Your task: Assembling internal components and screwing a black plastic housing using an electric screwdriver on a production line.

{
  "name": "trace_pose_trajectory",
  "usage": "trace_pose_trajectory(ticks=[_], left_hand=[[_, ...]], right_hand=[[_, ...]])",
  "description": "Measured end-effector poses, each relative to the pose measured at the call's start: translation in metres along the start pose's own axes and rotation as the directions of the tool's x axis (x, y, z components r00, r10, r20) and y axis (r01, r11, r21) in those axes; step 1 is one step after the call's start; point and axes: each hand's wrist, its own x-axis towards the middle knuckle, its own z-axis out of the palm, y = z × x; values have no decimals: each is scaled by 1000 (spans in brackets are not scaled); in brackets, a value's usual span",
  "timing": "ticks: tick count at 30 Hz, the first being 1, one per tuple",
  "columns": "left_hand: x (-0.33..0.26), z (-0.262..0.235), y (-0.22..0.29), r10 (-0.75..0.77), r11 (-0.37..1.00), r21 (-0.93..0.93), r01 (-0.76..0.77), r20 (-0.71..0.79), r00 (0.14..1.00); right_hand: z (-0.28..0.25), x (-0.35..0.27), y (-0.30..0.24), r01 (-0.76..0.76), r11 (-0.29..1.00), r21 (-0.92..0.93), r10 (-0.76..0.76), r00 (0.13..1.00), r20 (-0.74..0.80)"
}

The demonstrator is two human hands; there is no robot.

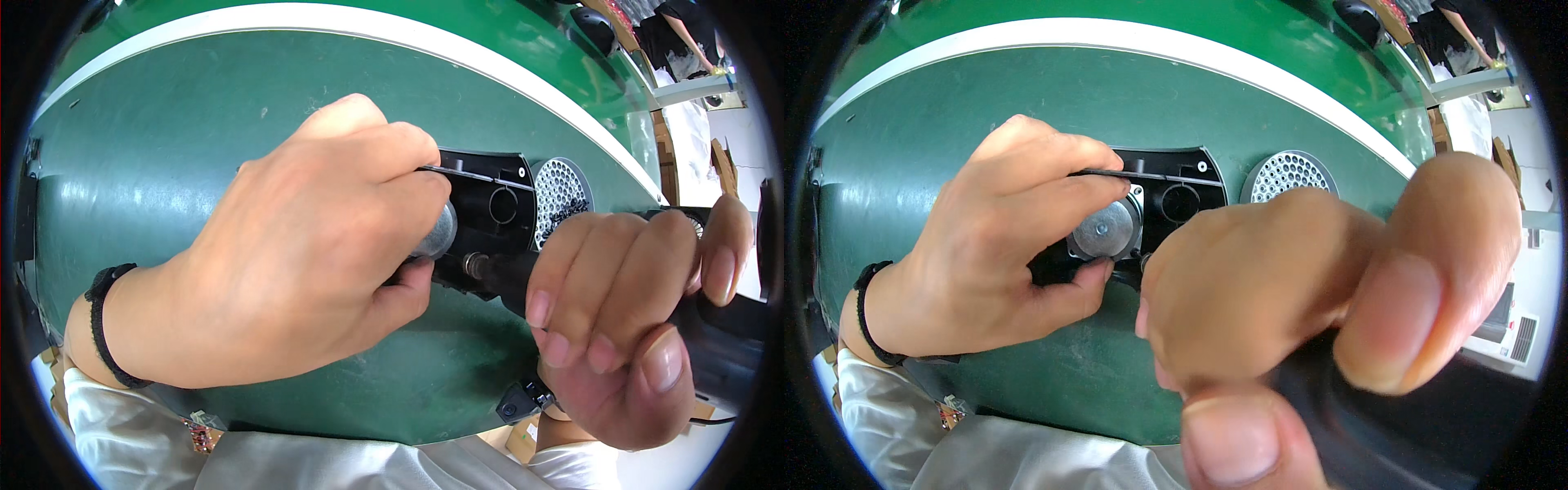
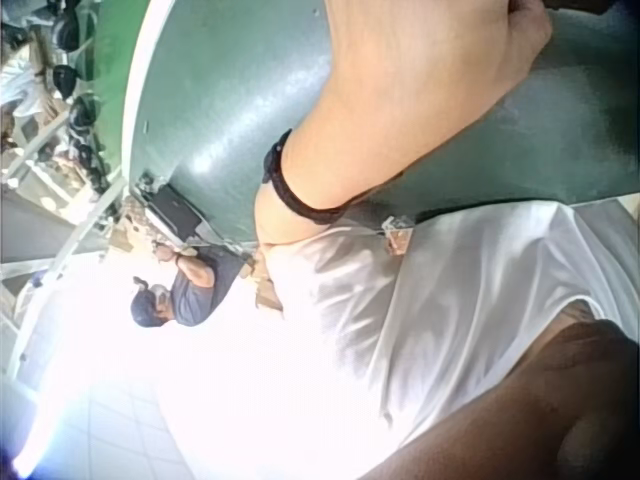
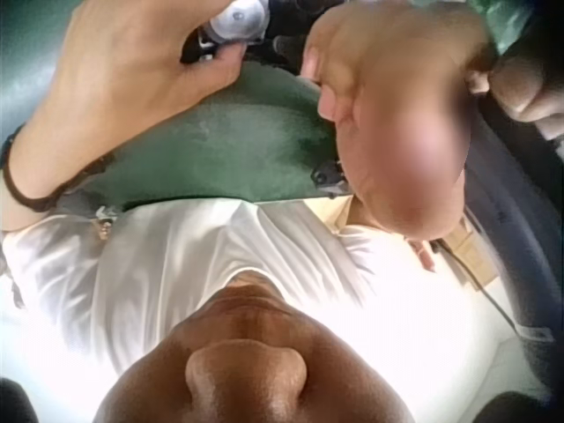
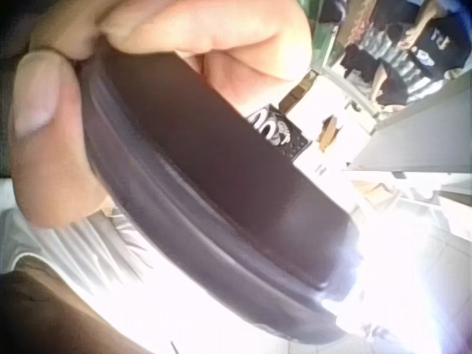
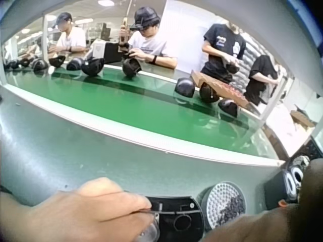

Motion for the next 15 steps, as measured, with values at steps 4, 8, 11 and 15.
trace_pose_trajectory(ticks=[4,8,11,15], left_hand=[[1,-1,1,3,1000,-30,-3,8,1000],[-1,1,0,4,1000,-27,-4,5,1000],[-2,0,-1,8,999,-32,-7,14,1000],[-2,-3,-3,33,999,-41,-33,15,999]], right_hand=[[16,-5,-5,-48,998,-35,42,986,-164],[21,-5,4,7,1000,3,-6,985,-174],[24,-4,6,12,1000,16,-9,985,-171],[27,2,3,-31,999,21,33,988,-152]])
